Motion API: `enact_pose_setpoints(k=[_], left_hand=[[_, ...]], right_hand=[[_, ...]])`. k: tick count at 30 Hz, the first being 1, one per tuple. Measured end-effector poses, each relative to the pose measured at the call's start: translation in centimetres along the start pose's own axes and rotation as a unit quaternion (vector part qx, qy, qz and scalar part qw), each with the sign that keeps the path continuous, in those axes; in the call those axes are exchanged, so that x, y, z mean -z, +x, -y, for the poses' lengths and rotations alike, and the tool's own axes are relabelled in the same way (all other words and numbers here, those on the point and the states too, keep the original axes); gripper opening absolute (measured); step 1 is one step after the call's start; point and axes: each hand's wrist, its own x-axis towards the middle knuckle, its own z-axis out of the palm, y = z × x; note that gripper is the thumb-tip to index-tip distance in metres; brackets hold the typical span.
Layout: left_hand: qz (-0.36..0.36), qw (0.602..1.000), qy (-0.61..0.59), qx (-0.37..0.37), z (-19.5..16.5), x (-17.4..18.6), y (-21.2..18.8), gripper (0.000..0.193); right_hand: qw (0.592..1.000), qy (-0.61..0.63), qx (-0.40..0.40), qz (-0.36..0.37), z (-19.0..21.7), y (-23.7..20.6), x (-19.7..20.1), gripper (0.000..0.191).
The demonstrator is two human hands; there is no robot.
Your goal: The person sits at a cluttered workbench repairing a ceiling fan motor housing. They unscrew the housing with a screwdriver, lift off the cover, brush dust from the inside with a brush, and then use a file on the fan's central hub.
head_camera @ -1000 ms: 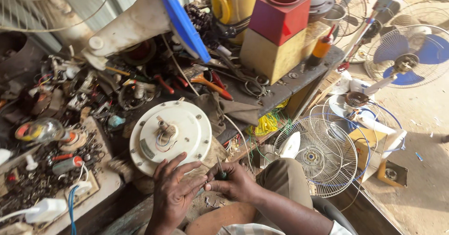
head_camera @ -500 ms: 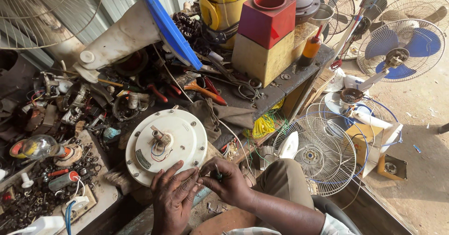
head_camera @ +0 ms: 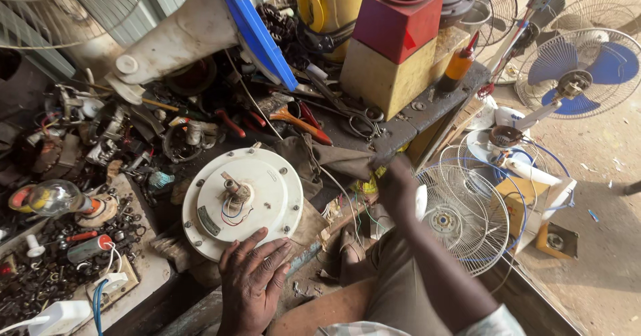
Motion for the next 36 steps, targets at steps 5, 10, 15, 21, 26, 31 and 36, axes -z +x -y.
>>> enact_pose_setpoints(k=[5,10,15,21,26,31,36], left_hand=[[-0.007,1.000,0.014,-0.011,-1.5,-1.1,0.2,0.030],[-0.008,1.000,0.022,-0.014,-1.4,-1.6,0.7,0.025],[-0.005,0.999,0.019,-0.032,0.0,-2.3,0.9,0.025],[0.012,0.999,0.026,-0.020,1.2,-3.4,0.6,0.025],[-0.012,0.999,0.043,-0.026,2.2,-4.3,0.3,0.023],[-0.027,0.998,0.050,-0.033,3.2,-5.2,-0.4,0.019],[-0.065,0.993,0.074,-0.070,4.1,-6.0,-0.5,0.016]], right_hand=[[0.987,-0.124,-0.100,-0.022,-5.1,7.1,4.6,0.017],[0.982,-0.050,-0.179,0.017,-5.8,10.2,4.0,0.041],[0.986,0.004,-0.166,0.021,-8.2,11.3,4.5,0.038],[0.983,-0.128,-0.127,0.032,-9.9,12.0,4.6,0.022],[0.967,-0.214,-0.122,0.062,-9.3,12.6,3.7,0.022],[0.963,-0.232,-0.110,0.082,-9.7,12.4,3.0,0.020],[0.977,-0.207,-0.019,0.043,-10.1,11.7,4.0,0.019]])
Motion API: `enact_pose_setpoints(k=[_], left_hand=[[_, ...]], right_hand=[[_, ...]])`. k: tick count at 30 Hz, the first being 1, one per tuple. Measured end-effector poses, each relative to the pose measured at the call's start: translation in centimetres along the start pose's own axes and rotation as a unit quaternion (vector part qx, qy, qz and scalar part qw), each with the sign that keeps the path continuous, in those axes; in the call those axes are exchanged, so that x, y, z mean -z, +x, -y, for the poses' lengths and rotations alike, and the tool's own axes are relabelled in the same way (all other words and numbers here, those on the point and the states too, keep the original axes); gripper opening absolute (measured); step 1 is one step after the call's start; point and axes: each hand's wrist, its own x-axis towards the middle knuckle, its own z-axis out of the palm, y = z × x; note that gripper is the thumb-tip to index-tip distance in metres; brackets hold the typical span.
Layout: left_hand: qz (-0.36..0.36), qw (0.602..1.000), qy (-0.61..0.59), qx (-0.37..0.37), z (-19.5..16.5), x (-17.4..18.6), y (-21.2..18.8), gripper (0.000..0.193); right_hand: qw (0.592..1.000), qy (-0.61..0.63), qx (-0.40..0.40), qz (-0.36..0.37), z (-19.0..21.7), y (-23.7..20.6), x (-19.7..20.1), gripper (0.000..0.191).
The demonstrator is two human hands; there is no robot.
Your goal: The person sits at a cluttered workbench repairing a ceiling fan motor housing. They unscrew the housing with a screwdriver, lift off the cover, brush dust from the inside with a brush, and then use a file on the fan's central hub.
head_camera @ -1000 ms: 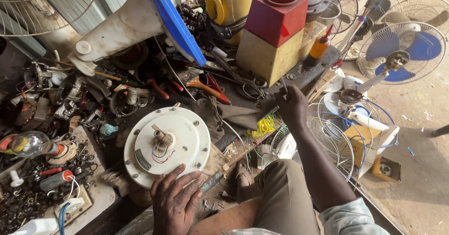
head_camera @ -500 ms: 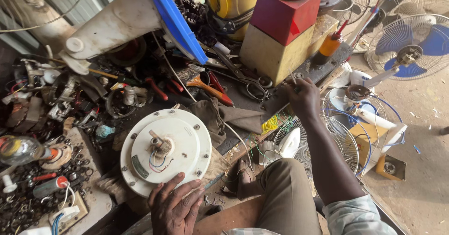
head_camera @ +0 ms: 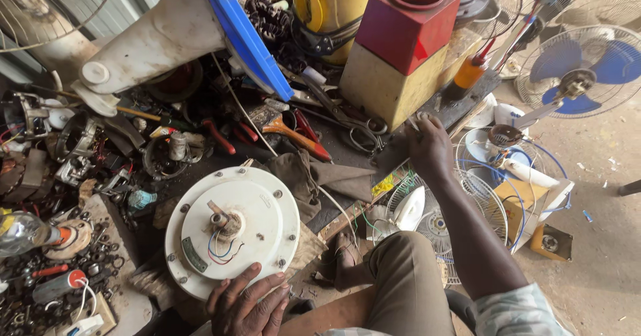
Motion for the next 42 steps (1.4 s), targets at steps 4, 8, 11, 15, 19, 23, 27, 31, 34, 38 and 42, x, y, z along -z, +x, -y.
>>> enact_pose_setpoints(k=[4,8,11,15,19,23,27,31,34,38,42], left_hand=[[0.014,1.000,-0.015,-0.001,-0.1,0.6,0.0,0.015],[0.054,0.998,-0.028,0.030,-1.0,1.7,0.0,0.020],[0.071,0.996,-0.025,0.042,-1.8,2.5,0.1,0.027],[0.041,0.998,-0.014,0.053,-1.5,4.0,0.4,0.050],[0.048,0.991,0.011,0.125,0.3,6.7,0.4,0.074],[0.087,0.988,0.048,0.120,1.5,8.0,1.3,0.079],[0.099,0.976,0.081,0.174,1.1,8.7,1.9,0.082],[0.072,0.974,0.086,0.197,0.5,8.7,1.6,0.076],[0.043,0.978,0.071,0.193,0.6,8.2,0.9,0.072],[0.017,0.981,0.101,0.167,0.4,7.0,-0.5,0.070],[-0.014,0.967,0.119,0.224,-1.8,4.5,-0.9,0.060]], right_hand=[[0.992,0.046,-0.109,-0.038,-0.6,-3.1,3.0,0.018],[0.990,0.000,-0.140,-0.003,-1.5,-7.7,5.7,0.022],[0.978,-0.029,-0.202,0.046,-2.7,-10.8,6.9,0.029],[0.935,-0.109,-0.286,0.179,-3.9,-15.3,8.4,0.029],[0.943,-0.069,-0.272,0.177,-3.7,-19.1,9.1,0.039],[0.948,-0.007,-0.251,0.194,-2.6,-20.0,8.3,0.039],[0.958,0.032,-0.161,0.234,-1.2,-19.5,7.5,0.037],[0.958,0.067,-0.109,0.257,0.0,-19.7,6.8,0.031],[0.962,0.093,-0.053,0.250,0.5,-20.4,5.8,0.031],[0.948,0.124,-0.071,0.285,1.8,-22.0,3.8,0.039],[0.930,0.155,-0.091,0.319,4.0,-24.0,2.5,0.041]])
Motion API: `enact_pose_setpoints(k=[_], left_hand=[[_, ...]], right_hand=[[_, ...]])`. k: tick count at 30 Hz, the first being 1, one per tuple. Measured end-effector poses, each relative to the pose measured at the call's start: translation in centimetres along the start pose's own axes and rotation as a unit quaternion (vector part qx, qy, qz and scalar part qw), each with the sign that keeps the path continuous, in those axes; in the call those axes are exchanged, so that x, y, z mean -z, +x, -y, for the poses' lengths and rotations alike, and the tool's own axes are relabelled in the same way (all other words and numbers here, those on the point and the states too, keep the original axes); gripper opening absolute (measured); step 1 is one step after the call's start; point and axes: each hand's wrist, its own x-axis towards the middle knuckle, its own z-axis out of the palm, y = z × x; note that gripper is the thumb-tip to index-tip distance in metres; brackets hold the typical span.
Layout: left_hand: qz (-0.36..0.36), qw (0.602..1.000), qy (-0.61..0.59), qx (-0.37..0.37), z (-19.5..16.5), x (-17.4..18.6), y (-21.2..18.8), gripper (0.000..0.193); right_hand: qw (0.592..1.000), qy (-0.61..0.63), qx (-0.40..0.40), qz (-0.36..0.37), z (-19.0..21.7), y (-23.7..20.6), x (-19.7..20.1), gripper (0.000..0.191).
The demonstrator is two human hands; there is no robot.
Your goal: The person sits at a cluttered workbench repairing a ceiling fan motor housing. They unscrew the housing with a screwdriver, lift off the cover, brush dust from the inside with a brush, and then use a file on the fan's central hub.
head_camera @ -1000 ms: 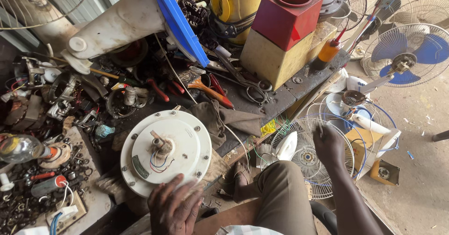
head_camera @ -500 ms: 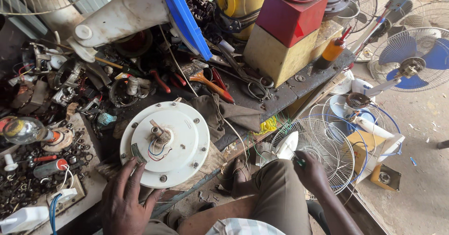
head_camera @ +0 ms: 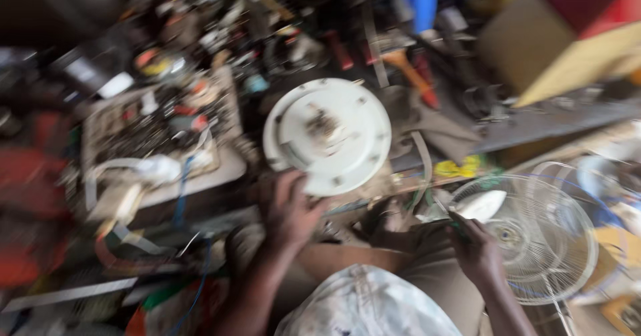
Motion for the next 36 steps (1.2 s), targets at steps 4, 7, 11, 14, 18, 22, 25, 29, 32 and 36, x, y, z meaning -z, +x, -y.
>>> enact_pose_setpoints(k=[4,7,11,14,18,22,25,29,32,36], left_hand=[[-0.062,0.995,0.054,-0.064,-2.1,0.4,-0.3,0.055],[-0.031,0.996,0.032,-0.078,-2.6,1.6,0.4,0.049],[-0.004,0.992,-0.020,-0.125,-0.6,4.1,1.3,0.045],[0.017,0.992,-0.035,-0.121,0.8,5.7,1.6,0.038],[0.048,0.989,-0.065,-0.125,1.5,6.3,2.1,0.036],[0.040,0.990,-0.067,-0.116,1.4,6.0,1.8,0.037],[0.030,0.992,-0.048,-0.116,1.5,5.3,1.2,0.037],[-0.022,0.992,-0.014,-0.125,0.2,3.1,0.3,0.038],[-0.055,0.993,0.014,-0.105,-1.9,1.3,-0.1,0.044],[-0.015,0.997,0.031,-0.066,-5.2,-0.3,0.4,0.046]], right_hand=[[0.995,-0.032,0.090,-0.010,2.0,-1.0,-1.1,0.044],[0.987,-0.008,0.158,-0.019,3.8,-1.7,-0.9,0.046],[0.988,0.070,0.141,0.008,6.3,-3.3,-0.6,0.040],[0.983,0.089,0.158,0.026,7.7,-4.2,-0.7,0.041],[0.982,0.058,0.179,0.032,8.6,-4.6,-1.3,0.038],[0.978,0.068,0.195,0.032,8.7,-4.7,-1.7,0.038],[0.980,0.069,0.184,0.035,8.5,-4.8,-1.8,0.038],[0.982,0.049,0.178,0.047,8.1,-4.7,-1.8,0.037],[0.980,0.032,0.193,0.038,7.9,-4.5,-1.8,0.039],[0.981,0.048,0.186,0.029,7.9,-4.8,-1.7,0.038]])
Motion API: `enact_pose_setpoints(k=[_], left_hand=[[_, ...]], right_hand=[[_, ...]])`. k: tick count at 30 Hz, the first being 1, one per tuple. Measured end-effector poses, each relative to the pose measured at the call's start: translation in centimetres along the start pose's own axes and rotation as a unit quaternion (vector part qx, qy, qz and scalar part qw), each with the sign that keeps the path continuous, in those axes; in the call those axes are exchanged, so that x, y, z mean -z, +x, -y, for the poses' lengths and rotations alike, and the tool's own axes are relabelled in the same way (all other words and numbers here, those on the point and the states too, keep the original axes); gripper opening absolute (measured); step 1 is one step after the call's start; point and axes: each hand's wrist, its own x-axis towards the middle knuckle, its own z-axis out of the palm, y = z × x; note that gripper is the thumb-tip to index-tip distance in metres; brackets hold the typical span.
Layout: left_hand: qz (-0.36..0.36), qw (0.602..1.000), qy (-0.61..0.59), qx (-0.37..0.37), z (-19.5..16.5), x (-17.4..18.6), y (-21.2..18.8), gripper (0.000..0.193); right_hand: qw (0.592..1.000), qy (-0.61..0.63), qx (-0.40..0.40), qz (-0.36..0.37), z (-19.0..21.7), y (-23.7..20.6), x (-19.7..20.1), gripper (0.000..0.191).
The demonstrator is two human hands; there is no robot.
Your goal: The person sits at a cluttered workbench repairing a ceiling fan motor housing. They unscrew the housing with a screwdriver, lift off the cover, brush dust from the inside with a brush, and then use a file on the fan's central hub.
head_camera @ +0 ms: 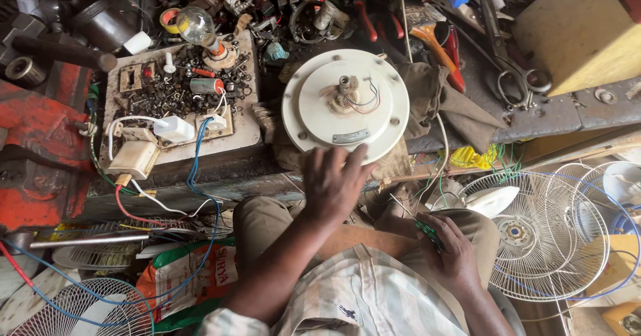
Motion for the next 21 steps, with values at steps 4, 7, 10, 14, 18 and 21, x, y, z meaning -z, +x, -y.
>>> enact_pose_setpoints(k=[4,7,10,14,18,21], left_hand=[[-0.002,1.000,-0.003,-0.023,-1.8,-0.9,1.7,0.046],[0.012,0.998,-0.044,-0.046,-1.9,-0.3,1.8,0.045],[0.001,0.992,-0.076,-0.096,-0.6,0.7,1.2,0.044],[0.005,0.994,-0.042,-0.097,1.7,1.2,0.7,0.042],[-0.008,0.991,-0.044,-0.122,3.1,0.3,0.7,0.040],[-0.029,0.992,-0.034,-0.116,3.1,-0.6,0.6,0.041]], right_hand=[[0.999,0.006,-0.039,-0.028,0.0,-0.3,0.2,0.039],[0.997,0.041,-0.047,-0.049,-0.6,-0.6,0.7,0.042],[0.984,0.136,-0.100,-0.059,-1.4,-0.9,1.2,0.042],[0.949,0.270,-0.158,-0.028,-2.0,-0.8,1.4,0.041],[0.970,0.204,-0.132,0.016,-1.3,0.0,0.9,0.040],[0.978,0.166,-0.126,0.023,0.1,0.5,0.6,0.039]])
